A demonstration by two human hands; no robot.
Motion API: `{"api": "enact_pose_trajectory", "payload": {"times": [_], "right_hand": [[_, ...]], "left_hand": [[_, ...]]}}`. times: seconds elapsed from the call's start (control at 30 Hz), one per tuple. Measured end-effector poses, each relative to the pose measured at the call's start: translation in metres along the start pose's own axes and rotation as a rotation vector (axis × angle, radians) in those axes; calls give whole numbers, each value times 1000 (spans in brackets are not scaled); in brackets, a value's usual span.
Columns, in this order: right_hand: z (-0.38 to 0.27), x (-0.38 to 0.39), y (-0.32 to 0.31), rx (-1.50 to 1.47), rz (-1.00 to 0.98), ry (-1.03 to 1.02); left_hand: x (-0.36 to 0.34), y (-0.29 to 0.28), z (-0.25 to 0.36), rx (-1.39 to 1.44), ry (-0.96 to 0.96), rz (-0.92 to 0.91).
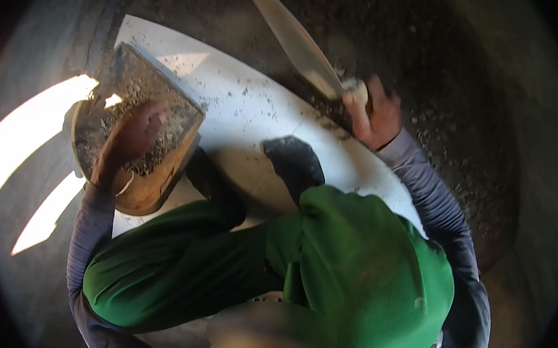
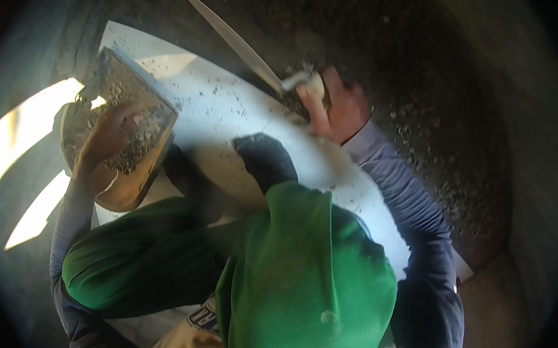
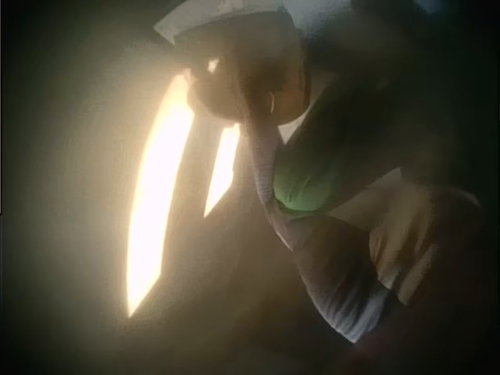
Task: The person spreads wet mortar onto a floor surface using a trowel and then places a large white tile onto the mortar bed. After positioning the tile, they scrape up excess debris and mortar from the surrounding area and place it back into a container by hand and with the trowel.
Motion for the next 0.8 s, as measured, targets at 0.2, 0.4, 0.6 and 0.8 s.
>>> {"api": "enact_pose_trajectory", "payload": {"times": [0.2,0.4,0.6,0.8], "right_hand": [[-16,-34,0,219,-38,-63],[22,-15,18,212,-22,-99],[26,-14,19,167,-29,-57],[22,-10,23,61,-36,-5]], "left_hand": [[-4,-21,-17,-83,24,113],[-2,-6,-11,-42,52,49],[-6,-7,-14,-51,68,123],[-3,-8,-18,-56,53,153]]}}
Point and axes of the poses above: each hand's wrist, its own x-axis away from the middle knuckle, its own y-axis out of the palm, z = x × y, the point moved 2 cm from there along -x, towards the middle knuckle, and after that the axes turned 14 degrees about z, right-handed, at the moved point
